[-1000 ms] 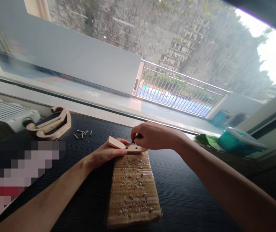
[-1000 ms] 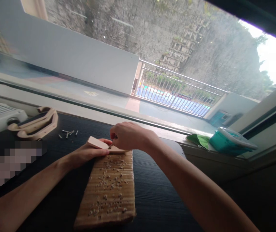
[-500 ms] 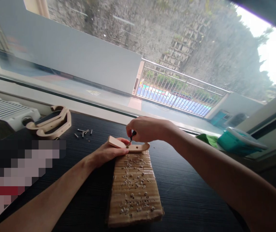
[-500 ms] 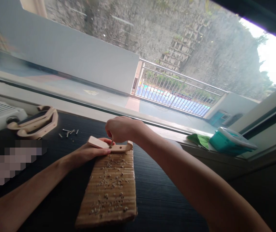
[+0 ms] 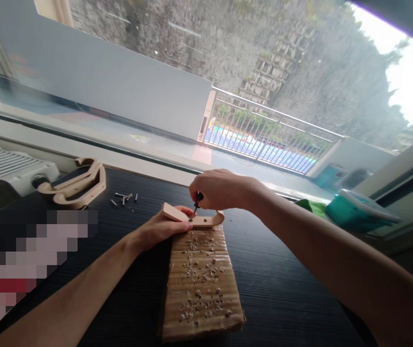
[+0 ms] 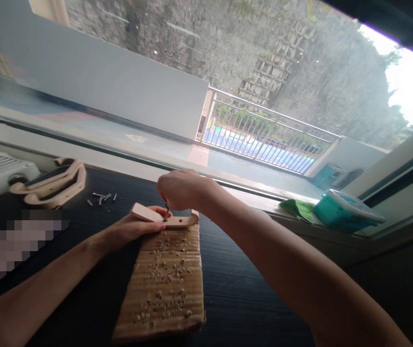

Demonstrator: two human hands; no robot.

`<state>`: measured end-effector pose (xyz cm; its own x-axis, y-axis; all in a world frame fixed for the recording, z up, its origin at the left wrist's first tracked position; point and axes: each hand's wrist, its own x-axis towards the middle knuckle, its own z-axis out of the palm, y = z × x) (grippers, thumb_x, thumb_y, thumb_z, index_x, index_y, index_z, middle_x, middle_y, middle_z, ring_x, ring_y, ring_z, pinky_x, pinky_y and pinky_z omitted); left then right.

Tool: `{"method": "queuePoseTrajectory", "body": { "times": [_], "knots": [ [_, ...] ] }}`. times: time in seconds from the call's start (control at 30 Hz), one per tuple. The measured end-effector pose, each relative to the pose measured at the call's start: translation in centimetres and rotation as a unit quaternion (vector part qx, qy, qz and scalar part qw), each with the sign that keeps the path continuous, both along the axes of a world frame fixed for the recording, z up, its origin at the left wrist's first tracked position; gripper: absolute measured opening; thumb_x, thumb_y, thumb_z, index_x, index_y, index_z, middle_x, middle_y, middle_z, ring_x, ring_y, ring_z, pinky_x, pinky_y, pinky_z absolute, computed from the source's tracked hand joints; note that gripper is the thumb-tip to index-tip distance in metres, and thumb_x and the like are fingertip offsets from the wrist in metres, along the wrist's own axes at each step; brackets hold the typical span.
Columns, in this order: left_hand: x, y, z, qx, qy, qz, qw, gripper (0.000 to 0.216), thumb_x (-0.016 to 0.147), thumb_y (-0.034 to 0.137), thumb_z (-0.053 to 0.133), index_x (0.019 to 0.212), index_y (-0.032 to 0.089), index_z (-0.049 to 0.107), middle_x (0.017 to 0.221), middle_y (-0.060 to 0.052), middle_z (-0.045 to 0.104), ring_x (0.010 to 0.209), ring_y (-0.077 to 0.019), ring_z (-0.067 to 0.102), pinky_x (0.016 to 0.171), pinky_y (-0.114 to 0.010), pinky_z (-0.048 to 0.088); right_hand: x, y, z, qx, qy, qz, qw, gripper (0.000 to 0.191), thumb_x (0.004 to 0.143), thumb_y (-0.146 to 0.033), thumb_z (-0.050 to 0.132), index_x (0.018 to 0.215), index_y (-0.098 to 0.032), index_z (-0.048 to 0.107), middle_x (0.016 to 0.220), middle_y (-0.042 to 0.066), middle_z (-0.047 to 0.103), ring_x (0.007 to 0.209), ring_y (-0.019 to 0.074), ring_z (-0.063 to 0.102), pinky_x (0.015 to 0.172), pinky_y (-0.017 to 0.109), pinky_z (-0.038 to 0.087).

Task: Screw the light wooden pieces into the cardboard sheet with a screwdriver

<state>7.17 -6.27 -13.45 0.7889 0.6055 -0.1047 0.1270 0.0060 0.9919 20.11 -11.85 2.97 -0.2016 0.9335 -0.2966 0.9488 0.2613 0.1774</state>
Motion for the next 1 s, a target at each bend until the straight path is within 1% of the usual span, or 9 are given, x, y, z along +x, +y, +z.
{"method": "queuePoseTrajectory", "body": {
  "times": [0.13, 0.3, 0.37, 0.43, 0.5, 0.63, 0.83, 0.9, 1.0],
  "knots": [
    [0.11, 0.17, -0.30, 0.002, -0.008, 0.007, 1.000, 0.047, 0.064, 0.042, 0.074, 0.102, 0.017, 0.062, 0.099, -0.005, 0.069, 0.098, -0.0254, 0.060, 0.085, -0.034, 0.044, -0.37, -0.04, -0.31, -0.004, -0.006, 0.008, 1.000, 0.020, 0.074, -0.019, 0.057, 0.087, -0.018, 0.071, 0.082, 0.003, 0.069, 0.066, 0.0122, 0.051, 0.056, 0.026, 0.033],
    [0.01, 0.31, -0.58, 0.014, -0.006, 0.005, 1.000, 0.047, 0.065, 0.043, 0.073, 0.103, 0.017, 0.061, 0.101, -0.006, 0.068, 0.100, -0.0266, 0.060, 0.087, -0.035, 0.044, -0.27, 0.02, -0.49, -0.007, -0.008, -0.012, 1.000, 0.019, 0.076, -0.025, 0.058, 0.086, -0.016, 0.071, 0.080, 0.004, 0.069, 0.065, 0.0123, 0.052, 0.054, 0.026, 0.032],
    [-0.04, 0.21, -0.35, 0.019, 0.000, 0.003, 1.000, 0.048, 0.066, 0.044, 0.072, 0.103, 0.017, 0.061, 0.102, -0.006, 0.068, 0.101, -0.0274, 0.060, 0.088, -0.037, 0.043, 0.02, 0.00, -0.42, -0.011, 0.005, -0.019, 1.000, 0.023, 0.074, -0.028, 0.060, 0.091, -0.018, 0.071, 0.082, 0.004, 0.069, 0.067, 0.0129, 0.053, 0.055, 0.026, 0.032],
    [-0.07, 0.12, -0.10, 0.021, 0.001, 0.000, 1.000, 0.049, 0.065, 0.045, 0.072, 0.104, 0.017, 0.061, 0.101, -0.006, 0.068, 0.101, -0.0279, 0.060, 0.089, -0.038, 0.043, 0.26, -0.06, -0.30, -0.016, 0.011, -0.021, 1.000, 0.030, 0.072, -0.031, 0.063, 0.100, -0.021, 0.070, 0.085, 0.003, 0.070, 0.071, 0.0145, 0.054, 0.057, 0.026, 0.033],
    [-0.09, 0.14, -0.03, 0.026, -0.001, -0.003, 1.000, 0.051, 0.065, 0.046, 0.072, 0.105, 0.017, 0.060, 0.100, -0.006, 0.068, 0.101, -0.0276, 0.060, 0.089, -0.038, 0.043, 0.31, -0.18, -0.20, -0.017, 0.009, -0.012, 1.000, 0.034, 0.071, -0.028, 0.064, 0.103, -0.022, 0.069, 0.086, 0.003, 0.070, 0.074, 0.0155, 0.055, 0.058, 0.027, 0.033],
    [-0.10, 0.38, -0.48, 0.029, 0.003, 0.003, 1.000, 0.050, 0.066, 0.046, 0.072, 0.105, 0.017, 0.061, 0.099, -0.005, 0.068, 0.099, -0.0261, 0.061, 0.087, -0.036, 0.044, -0.12, -0.42, -0.24, -0.012, -0.003, 0.009, 1.000, 0.026, 0.073, -0.017, 0.058, 0.094, -0.022, 0.071, 0.086, 0.002, 0.070, 0.072, 0.0138, 0.054, 0.057, 0.026, 0.032],
    [-0.10, 0.39, -0.79, 0.021, 0.002, 0.005, 1.000, 0.050, 0.066, 0.045, 0.073, 0.106, 0.018, 0.061, 0.097, -0.005, 0.069, 0.097, -0.0254, 0.061, 0.086, -0.037, 0.045, -0.08, -0.31, -0.65, -0.012, 0.021, 0.004, 1.000, 0.020, 0.072, -0.021, 0.060, 0.088, -0.019, 0.071, 0.079, 0.002, 0.069, 0.064, 0.0118, 0.051, 0.053, 0.025, 0.032],
    [-0.25, 0.49, -0.60, 0.012, -0.008, -0.003, 1.000, 0.052, 0.065, 0.044, 0.074, 0.107, 0.017, 0.061, 0.099, -0.006, 0.069, 0.099, -0.0262, 0.061, 0.089, -0.038, 0.044, 0.06, -0.24, -0.71, -0.015, 0.031, 0.001, 0.999, 0.020, 0.071, -0.021, 0.060, 0.087, -0.018, 0.071, 0.078, 0.002, 0.069, 0.064, 0.0115, 0.051, 0.053, 0.025, 0.032],
    [-0.70, 0.93, 0.04, -0.020, -0.039, -0.029, 0.999, 0.056, 0.064, 0.042, 0.076, 0.111, 0.016, 0.060, 0.107, -0.008, 0.068, 0.106, -0.0269, 0.059, 0.096, -0.040, 0.041, 0.06, -0.19, -0.68, -0.019, 0.035, -0.007, 0.999, 0.022, 0.071, -0.021, 0.058, 0.088, -0.017, 0.071, 0.078, 0.003, 0.068, 0.064, 0.0115, 0.051, 0.053, 0.024, 0.032]
  ]
}}
